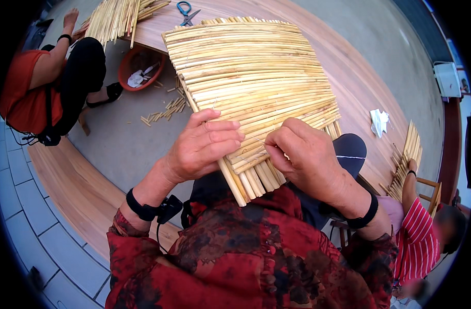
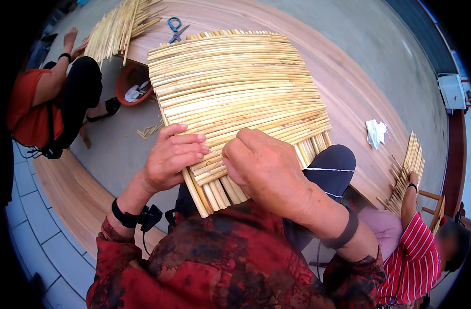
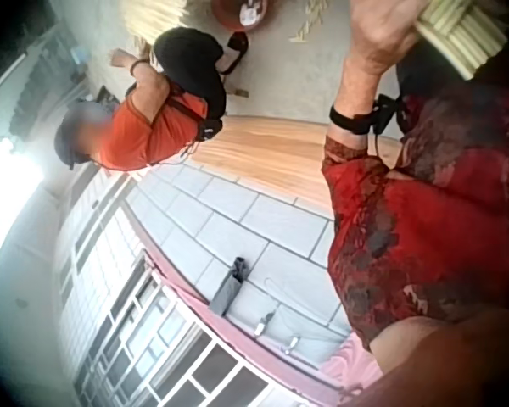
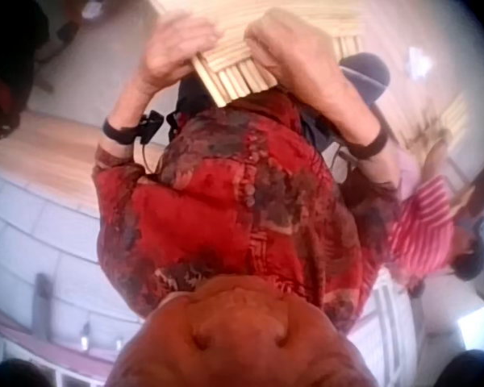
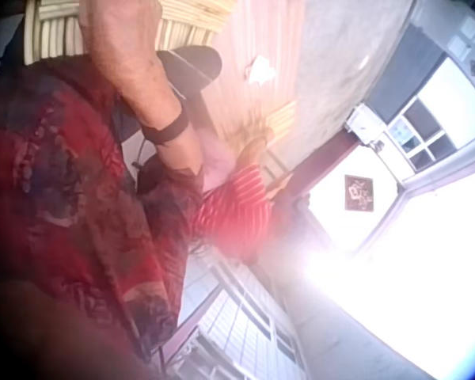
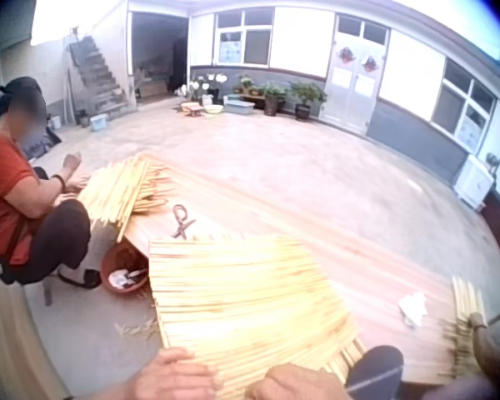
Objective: The person weaves thin bamboo strips together using a string and needle to create a flat mat. They repeatedly pass the string through the aligned strips, pull it tight, and adjust the bamboo pieces to maintain alignment.
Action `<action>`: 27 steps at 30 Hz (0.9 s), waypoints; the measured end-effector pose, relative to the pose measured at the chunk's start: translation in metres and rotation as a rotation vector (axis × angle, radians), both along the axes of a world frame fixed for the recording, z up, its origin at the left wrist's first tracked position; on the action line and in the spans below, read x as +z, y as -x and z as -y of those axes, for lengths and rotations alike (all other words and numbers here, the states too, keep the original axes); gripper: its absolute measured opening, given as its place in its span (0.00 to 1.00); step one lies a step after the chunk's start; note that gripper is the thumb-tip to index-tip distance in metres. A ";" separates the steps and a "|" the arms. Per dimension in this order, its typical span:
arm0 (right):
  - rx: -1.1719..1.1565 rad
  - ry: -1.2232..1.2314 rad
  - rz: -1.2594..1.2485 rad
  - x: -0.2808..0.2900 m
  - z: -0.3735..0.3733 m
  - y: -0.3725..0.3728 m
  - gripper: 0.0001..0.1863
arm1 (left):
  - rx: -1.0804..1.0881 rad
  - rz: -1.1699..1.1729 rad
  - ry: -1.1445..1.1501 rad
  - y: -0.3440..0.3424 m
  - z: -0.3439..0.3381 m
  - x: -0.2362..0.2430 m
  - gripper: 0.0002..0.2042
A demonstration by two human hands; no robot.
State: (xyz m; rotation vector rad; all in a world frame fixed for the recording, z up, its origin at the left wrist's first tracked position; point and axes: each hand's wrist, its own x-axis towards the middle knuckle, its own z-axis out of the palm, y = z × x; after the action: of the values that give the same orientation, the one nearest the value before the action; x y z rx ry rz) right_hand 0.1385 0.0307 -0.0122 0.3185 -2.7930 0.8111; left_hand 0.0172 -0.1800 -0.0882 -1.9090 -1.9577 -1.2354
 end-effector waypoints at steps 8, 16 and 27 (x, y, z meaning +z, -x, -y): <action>0.080 0.240 0.167 0.004 0.024 -0.034 0.07 | 0.002 -0.007 0.002 0.001 0.000 0.001 0.16; 0.205 0.270 0.193 -0.009 0.019 -0.033 0.07 | 0.011 0.020 -0.014 -0.002 -0.001 0.000 0.15; -0.146 -0.065 -0.024 0.025 -0.034 -0.013 0.09 | 0.006 -0.033 0.011 -0.001 0.000 0.000 0.13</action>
State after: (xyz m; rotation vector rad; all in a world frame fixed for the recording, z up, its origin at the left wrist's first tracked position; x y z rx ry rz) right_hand 0.1514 0.0651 0.0130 0.1322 -2.7856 0.6801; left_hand 0.0186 -0.1802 -0.0878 -1.9145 -1.9568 -1.1868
